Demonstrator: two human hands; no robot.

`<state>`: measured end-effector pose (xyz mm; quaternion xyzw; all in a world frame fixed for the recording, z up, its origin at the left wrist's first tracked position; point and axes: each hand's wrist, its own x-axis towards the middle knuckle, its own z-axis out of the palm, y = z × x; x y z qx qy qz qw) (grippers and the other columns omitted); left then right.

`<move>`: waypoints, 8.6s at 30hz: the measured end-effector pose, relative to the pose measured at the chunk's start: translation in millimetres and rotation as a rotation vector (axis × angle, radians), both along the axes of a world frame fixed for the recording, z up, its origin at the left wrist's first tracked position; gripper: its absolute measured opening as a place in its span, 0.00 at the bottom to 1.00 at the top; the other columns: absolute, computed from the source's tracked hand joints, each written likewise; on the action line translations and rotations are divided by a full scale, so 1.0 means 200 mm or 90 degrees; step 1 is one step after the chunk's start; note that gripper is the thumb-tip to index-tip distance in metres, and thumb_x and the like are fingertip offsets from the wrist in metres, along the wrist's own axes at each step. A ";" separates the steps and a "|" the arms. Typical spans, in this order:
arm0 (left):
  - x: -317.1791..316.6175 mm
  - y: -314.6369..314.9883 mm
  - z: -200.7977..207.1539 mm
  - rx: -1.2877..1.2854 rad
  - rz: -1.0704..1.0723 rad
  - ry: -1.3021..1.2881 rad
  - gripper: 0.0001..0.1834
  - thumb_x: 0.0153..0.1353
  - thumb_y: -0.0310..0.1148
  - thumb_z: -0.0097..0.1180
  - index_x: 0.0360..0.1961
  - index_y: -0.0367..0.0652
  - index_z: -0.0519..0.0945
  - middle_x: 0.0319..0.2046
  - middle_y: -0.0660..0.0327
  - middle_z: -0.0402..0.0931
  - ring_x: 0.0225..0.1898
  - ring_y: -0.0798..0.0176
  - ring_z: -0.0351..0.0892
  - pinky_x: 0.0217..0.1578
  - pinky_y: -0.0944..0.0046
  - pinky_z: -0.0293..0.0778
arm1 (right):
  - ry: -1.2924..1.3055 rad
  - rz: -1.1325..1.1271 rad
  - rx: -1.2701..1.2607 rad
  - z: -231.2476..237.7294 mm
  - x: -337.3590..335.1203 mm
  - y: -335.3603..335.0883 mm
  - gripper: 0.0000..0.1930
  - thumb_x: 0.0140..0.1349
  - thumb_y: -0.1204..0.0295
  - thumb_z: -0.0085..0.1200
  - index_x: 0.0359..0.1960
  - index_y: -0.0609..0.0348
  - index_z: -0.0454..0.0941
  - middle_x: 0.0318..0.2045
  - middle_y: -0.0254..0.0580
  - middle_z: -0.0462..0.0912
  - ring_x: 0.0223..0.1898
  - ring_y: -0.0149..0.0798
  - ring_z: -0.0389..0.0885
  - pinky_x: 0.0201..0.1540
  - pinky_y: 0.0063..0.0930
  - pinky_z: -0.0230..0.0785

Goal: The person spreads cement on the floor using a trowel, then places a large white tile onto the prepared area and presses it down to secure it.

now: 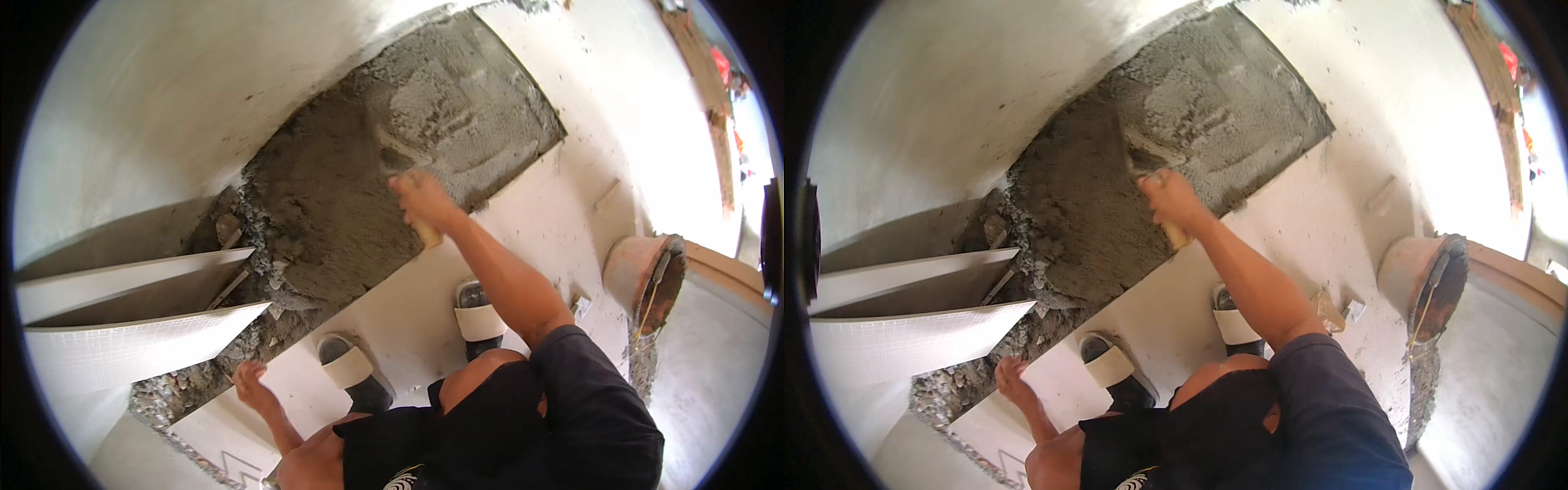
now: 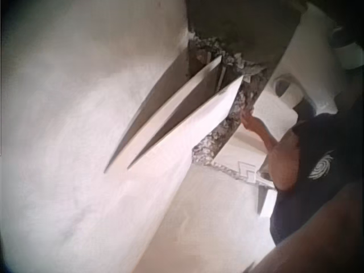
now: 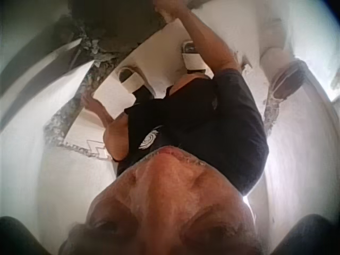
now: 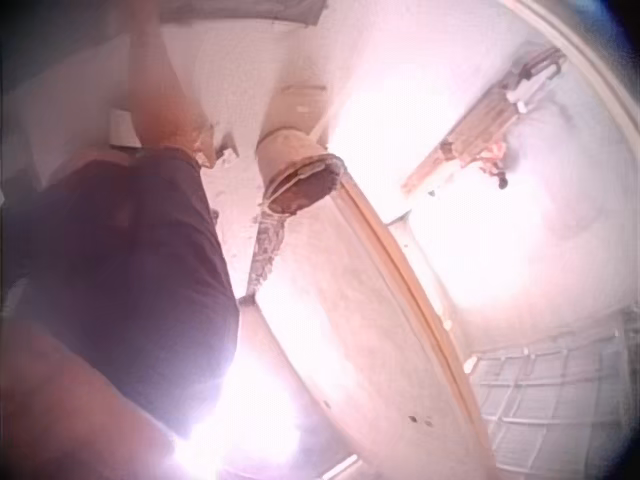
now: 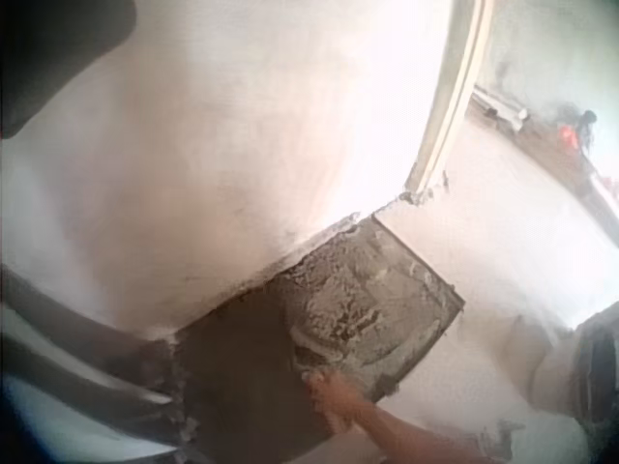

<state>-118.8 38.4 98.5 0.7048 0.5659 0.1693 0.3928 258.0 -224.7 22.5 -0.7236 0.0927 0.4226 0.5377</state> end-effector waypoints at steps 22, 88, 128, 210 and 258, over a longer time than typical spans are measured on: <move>0.87 -0.27 0.40 0.179 -0.865 0.364 0.07 0.61 0.31 0.53 0.35 0.38 0.76 0.33 0.51 0.77 0.35 0.45 0.75 0.37 0.51 0.68 | -0.144 -0.132 -0.245 0.16 0.22 -1.18 0.22 0.63 0.54 0.48 0.40 0.66 0.72 0.25 0.51 0.78 0.24 0.43 0.80 0.30 0.38 0.73; -0.45 0.05 0.20 -0.062 -0.384 0.392 0.10 0.63 0.33 0.53 0.37 0.35 0.77 0.34 0.50 0.77 0.36 0.47 0.77 0.40 0.54 0.73 | -0.369 0.092 -0.538 0.10 0.48 -0.34 0.21 0.60 0.59 0.45 0.47 0.64 0.71 0.44 0.63 0.80 0.47 0.60 0.79 0.50 0.49 0.70; -0.30 0.11 0.19 -0.034 -0.483 0.415 0.11 0.64 0.35 0.52 0.37 0.37 0.78 0.34 0.50 0.77 0.36 0.47 0.77 0.39 0.54 0.72 | 0.052 0.077 -0.087 0.13 -0.30 -0.63 0.14 0.62 0.62 0.52 0.34 0.64 0.74 0.19 0.37 0.74 0.17 0.30 0.73 0.20 0.25 0.66; -0.15 0.00 0.05 -0.154 -0.525 0.456 0.13 0.65 0.37 0.51 0.37 0.35 0.77 0.32 0.50 0.77 0.33 0.52 0.76 0.36 0.56 0.71 | -0.291 0.309 -0.700 0.36 0.23 -1.45 0.24 0.66 0.50 0.45 0.42 0.62 0.77 0.31 0.54 0.82 0.35 0.49 0.83 0.41 0.44 0.71; -0.01 0.03 0.07 -0.091 -0.588 0.438 0.12 0.64 0.36 0.51 0.38 0.36 0.78 0.34 0.48 0.78 0.35 0.48 0.76 0.37 0.53 0.71 | -0.379 0.019 -0.594 -0.03 0.40 -1.03 0.16 0.60 0.63 0.50 0.44 0.62 0.69 0.41 0.59 0.80 0.45 0.59 0.78 0.48 0.51 0.68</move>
